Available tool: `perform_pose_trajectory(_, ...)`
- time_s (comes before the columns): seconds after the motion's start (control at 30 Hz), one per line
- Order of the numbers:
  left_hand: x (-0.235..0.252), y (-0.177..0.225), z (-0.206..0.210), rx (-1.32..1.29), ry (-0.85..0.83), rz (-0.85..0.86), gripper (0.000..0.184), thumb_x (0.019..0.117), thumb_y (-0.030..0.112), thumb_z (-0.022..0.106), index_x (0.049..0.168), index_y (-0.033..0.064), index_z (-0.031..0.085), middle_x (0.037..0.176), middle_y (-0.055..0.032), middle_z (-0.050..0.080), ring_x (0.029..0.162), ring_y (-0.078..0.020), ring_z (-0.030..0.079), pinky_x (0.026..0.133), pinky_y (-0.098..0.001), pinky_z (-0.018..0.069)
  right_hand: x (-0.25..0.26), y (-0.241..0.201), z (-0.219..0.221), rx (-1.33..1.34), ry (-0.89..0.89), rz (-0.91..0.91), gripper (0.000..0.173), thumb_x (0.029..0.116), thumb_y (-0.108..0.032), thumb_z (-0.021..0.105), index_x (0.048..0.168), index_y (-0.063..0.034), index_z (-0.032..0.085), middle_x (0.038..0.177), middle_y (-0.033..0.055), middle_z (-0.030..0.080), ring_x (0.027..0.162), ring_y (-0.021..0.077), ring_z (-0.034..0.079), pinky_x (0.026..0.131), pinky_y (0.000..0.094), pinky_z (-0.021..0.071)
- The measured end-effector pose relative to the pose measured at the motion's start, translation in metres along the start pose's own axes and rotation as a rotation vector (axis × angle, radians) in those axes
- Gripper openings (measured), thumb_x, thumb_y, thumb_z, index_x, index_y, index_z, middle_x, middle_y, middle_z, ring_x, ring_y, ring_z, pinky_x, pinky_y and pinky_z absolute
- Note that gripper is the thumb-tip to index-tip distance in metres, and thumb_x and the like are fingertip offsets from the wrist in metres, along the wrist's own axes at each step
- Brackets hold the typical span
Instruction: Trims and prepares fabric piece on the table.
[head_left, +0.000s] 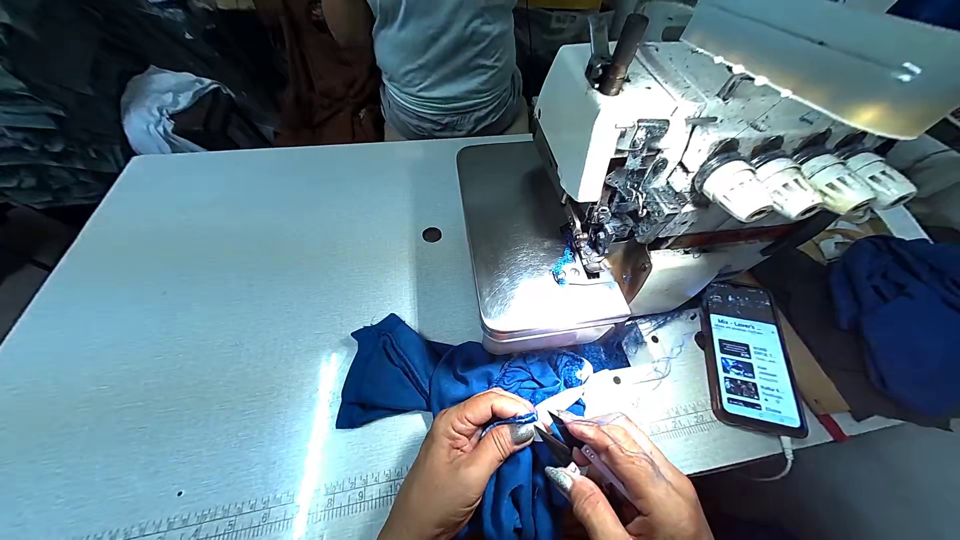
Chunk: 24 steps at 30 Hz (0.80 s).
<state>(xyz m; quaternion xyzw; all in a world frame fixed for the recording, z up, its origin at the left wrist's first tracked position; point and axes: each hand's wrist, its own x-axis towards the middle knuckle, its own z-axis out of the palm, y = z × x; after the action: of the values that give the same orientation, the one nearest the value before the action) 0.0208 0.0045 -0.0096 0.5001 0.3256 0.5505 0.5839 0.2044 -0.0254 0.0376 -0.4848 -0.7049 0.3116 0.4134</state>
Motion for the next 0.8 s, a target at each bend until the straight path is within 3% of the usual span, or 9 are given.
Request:
perform_pose_trajectory(0.17,0.000,0.000,0.000,0.007,-0.003,0.006,0.012,0.0982,0.013,0.066,0.103,0.0066,0.075,0.105,-0.0033,0.073,0.102,-0.0083,0.068,0.093,-0.0250,0.0555,0.001,-0.001,-0.001,-0.009,0.002,0.009,0.029,0.0880,0.000,0.065,0.114,0.0119,0.068,0.097,0.0160,0.067,0.084,0.0059,0.063,0.076,0.0130,0.0528)
perform_pose_trajectory(0.57,0.000,-0.002,-0.001,0.055,0.000,0.020,0.012,0.0976,0.012,0.066,0.103,0.0057,0.075,0.106,-0.0045,0.073,0.104,-0.0099,0.068,0.095,-0.0262,0.0554,0.001,-0.002,-0.004,-0.107,-0.026,0.005,0.028,0.0903,-0.004,0.063,0.114,0.0093,0.070,0.097,0.0163,0.068,0.083,0.0082,0.063,0.075,0.0149,0.0526)
perform_pose_trajectory(0.67,-0.001,-0.001,-0.001,0.056,-0.001,0.010,0.012,0.0978,0.013,0.066,0.102,0.0065,0.075,0.105,-0.0028,0.073,0.103,-0.0082,0.068,0.093,-0.0247,0.0554,0.000,0.001,0.000,-0.064,-0.011,-0.007,0.029,0.0902,-0.002,0.063,0.115,0.0104,0.069,0.099,0.0172,0.068,0.086,0.0076,0.064,0.078,0.0141,0.0527)
perform_pose_trajectory(0.73,-0.001,0.000,-0.001,0.029,-0.003,-0.006,0.012,0.0980,0.015,0.066,0.102,0.0072,0.075,0.105,-0.0018,0.073,0.102,-0.0070,0.067,0.092,-0.0241,0.0553,-0.003,0.009,0.008,0.032,0.023,-0.022,0.029,0.0911,-0.002,0.064,0.117,0.0125,0.065,0.103,0.0187,0.067,0.095,0.0069,0.065,0.086,0.0146,0.0540)
perform_pose_trajectory(0.8,0.000,0.001,-0.001,0.001,-0.002,-0.022,0.012,0.0980,0.015,0.066,0.102,0.0080,0.075,0.104,-0.0011,0.073,0.101,-0.0064,0.068,0.092,-0.0237,0.0553,-0.007,0.016,0.019,0.143,0.078,-0.020,0.028,0.0915,-0.001,0.065,0.116,0.0116,0.063,0.104,0.0168,0.065,0.094,0.0045,0.065,0.085,0.0145,0.0545)
